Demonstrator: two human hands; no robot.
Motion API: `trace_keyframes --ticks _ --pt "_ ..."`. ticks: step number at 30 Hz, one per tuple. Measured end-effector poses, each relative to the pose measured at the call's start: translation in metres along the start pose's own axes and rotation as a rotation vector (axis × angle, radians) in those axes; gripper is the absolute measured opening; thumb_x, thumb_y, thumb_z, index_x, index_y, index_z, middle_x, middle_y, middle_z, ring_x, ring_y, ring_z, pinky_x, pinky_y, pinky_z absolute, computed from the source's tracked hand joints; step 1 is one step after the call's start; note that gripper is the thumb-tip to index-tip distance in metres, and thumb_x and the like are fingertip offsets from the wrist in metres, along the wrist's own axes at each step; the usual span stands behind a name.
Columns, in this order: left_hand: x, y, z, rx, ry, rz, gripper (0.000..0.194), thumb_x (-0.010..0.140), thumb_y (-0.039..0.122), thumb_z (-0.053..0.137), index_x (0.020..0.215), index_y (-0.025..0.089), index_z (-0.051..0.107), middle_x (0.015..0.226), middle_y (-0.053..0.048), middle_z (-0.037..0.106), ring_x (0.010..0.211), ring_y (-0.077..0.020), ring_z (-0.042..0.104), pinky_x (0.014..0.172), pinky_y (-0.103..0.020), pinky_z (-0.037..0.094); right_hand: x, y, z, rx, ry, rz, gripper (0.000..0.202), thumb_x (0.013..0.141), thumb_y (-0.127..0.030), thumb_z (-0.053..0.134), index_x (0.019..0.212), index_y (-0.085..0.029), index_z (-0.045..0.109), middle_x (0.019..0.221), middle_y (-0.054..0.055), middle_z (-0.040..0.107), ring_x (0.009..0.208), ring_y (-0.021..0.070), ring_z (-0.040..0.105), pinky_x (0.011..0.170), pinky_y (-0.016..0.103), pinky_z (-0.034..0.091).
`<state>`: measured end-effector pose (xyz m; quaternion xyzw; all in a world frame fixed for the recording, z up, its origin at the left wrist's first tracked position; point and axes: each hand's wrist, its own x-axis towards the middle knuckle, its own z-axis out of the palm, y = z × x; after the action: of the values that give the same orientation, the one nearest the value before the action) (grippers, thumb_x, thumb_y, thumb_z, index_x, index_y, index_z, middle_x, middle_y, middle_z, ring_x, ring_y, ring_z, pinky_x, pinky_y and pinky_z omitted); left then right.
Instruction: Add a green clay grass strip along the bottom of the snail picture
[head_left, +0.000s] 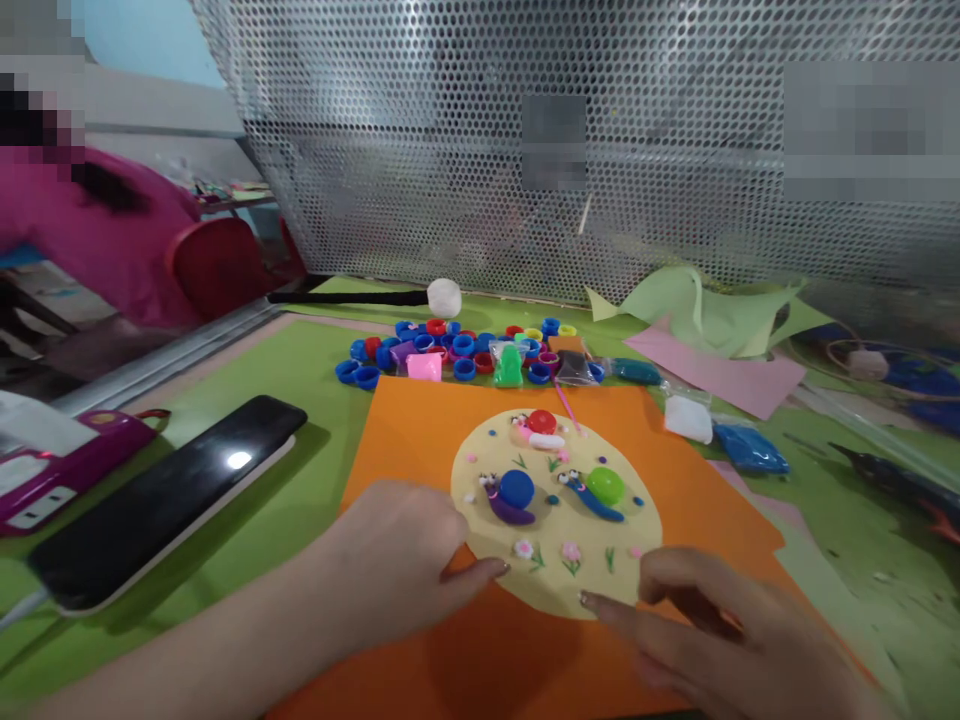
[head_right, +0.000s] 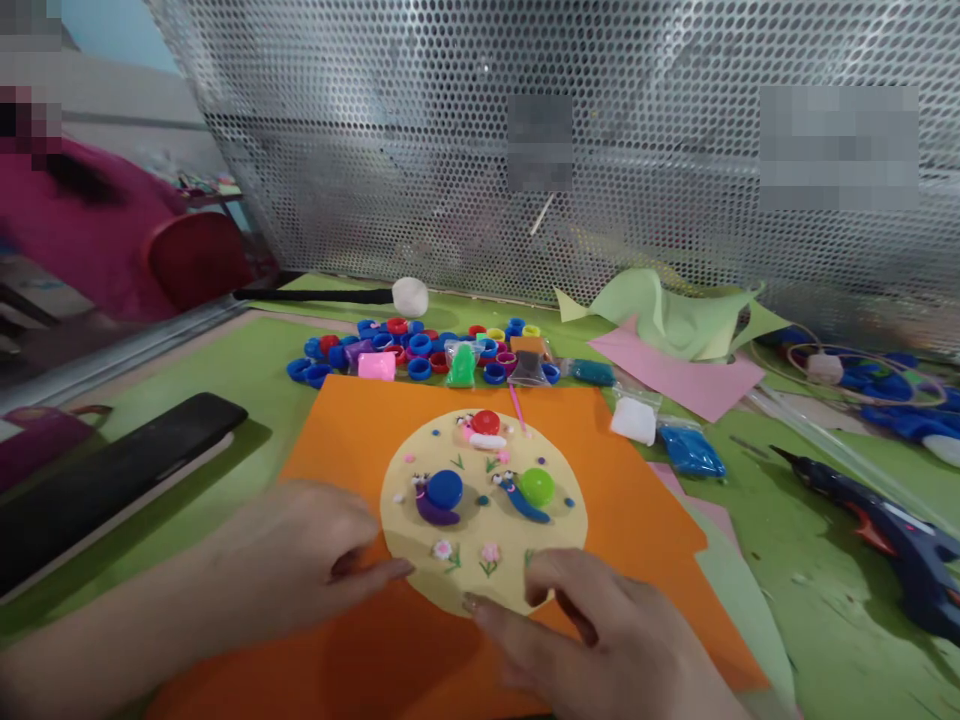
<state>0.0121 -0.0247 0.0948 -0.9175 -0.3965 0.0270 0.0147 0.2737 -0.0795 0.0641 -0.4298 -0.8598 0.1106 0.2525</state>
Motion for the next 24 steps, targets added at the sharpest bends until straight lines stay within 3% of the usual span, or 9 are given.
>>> trace_keyframes --ticks 2,4,7,10,13,15,18,24 --pt "-0.001 0.002 -0.006 -0.024 -0.071 0.039 0.032 0.085 0.035 0.051 0.059 0.018 0.058 0.056 0.0 0.062 0.048 -0.0173 0.059 0.04 -0.028 0.022 0.003 0.001 0.003 0.009 -0.022 0.023 0.017 0.092 -0.031 0.05 0.107 -0.03 0.06 0.066 -0.006 0.065 0.043 0.0069 0.058 0.036 0.008 0.044" --pt "-0.002 0.005 -0.01 -0.037 -0.14 0.088 0.022 0.08 0.032 0.059 0.063 0.019 0.061 0.062 0.001 0.066 0.052 -0.018 0.063 0.041 -0.028 0.027 0.005 0.002 0.004 0.034 -0.038 -0.011 0.028 0.09 -0.031 0.055 0.117 -0.027 0.054 0.083 -0.002 0.067 0.053 0.0081 0.062 0.045 0.009 0.049" --pt "-0.006 0.009 -0.009 -0.002 -0.286 0.142 0.016 0.077 0.03 0.063 0.064 0.019 0.064 0.063 -0.001 0.067 0.052 -0.0208 0.064 0.039 -0.03 0.029 0.008 -0.001 0.004 0.093 -0.072 -0.054 0.025 0.086 -0.017 0.056 0.11 -0.024 0.053 0.086 -0.002 0.065 0.062 0.0073 0.063 0.057 0.009 0.05" --pt "-0.008 0.011 -0.006 -0.011 -0.334 0.164 0.012 0.074 0.028 0.066 0.066 0.019 0.065 0.064 -0.002 0.067 0.052 -0.0226 0.063 0.037 -0.032 0.028 0.016 -0.008 0.006 0.129 -0.128 -0.102 0.021 0.089 -0.012 0.049 0.104 -0.024 0.056 0.086 -0.003 0.066 0.073 0.0076 0.064 0.066 0.01 0.05" --pt "-0.007 0.01 -0.009 -0.062 -0.292 0.145 0.011 0.074 0.029 0.066 0.072 0.018 0.065 0.068 -0.002 0.068 0.053 -0.0215 0.063 0.037 -0.031 0.031 0.029 -0.018 0.012 0.13 -0.058 -0.183 0.015 0.092 -0.016 0.049 0.102 -0.021 0.059 0.081 -0.004 0.068 0.071 0.0062 0.064 0.067 0.009 0.049" --pt "-0.008 0.009 -0.012 -0.075 -0.172 0.156 0.015 0.075 0.032 0.068 0.077 0.017 0.065 0.076 -0.003 0.067 0.054 -0.0201 0.061 0.04 -0.03 0.034 0.039 -0.022 0.017 0.07 0.033 -0.259 0.011 0.092 -0.022 0.052 0.094 -0.022 0.062 0.082 -0.004 0.069 0.073 0.0076 0.064 0.071 0.012 0.05" --pt "-0.013 0.006 -0.016 -0.088 -0.031 0.205 0.018 0.073 0.034 0.071 0.078 0.017 0.066 0.082 -0.003 0.066 0.061 -0.0192 0.059 0.045 -0.031 0.039 0.05 -0.024 0.025 -0.019 0.174 -0.283 0.023 0.093 -0.025 0.048 0.077 -0.024 0.064 0.081 -0.004 0.069 0.07 0.0113 0.062 0.066 0.02 0.051" --pt "-0.015 0.004 -0.009 -0.104 -0.095 0.26 0.006 0.073 0.026 0.071 0.077 0.021 0.069 0.088 0.001 0.069 0.061 -0.0164 0.057 0.041 -0.031 0.032 0.052 -0.017 0.031 -0.056 0.128 -0.307 0.011 0.086 -0.015 0.056 0.088 -0.021 0.064 0.079 -0.005 0.069 0.068 0.0125 0.059 0.064 0.024 0.049"
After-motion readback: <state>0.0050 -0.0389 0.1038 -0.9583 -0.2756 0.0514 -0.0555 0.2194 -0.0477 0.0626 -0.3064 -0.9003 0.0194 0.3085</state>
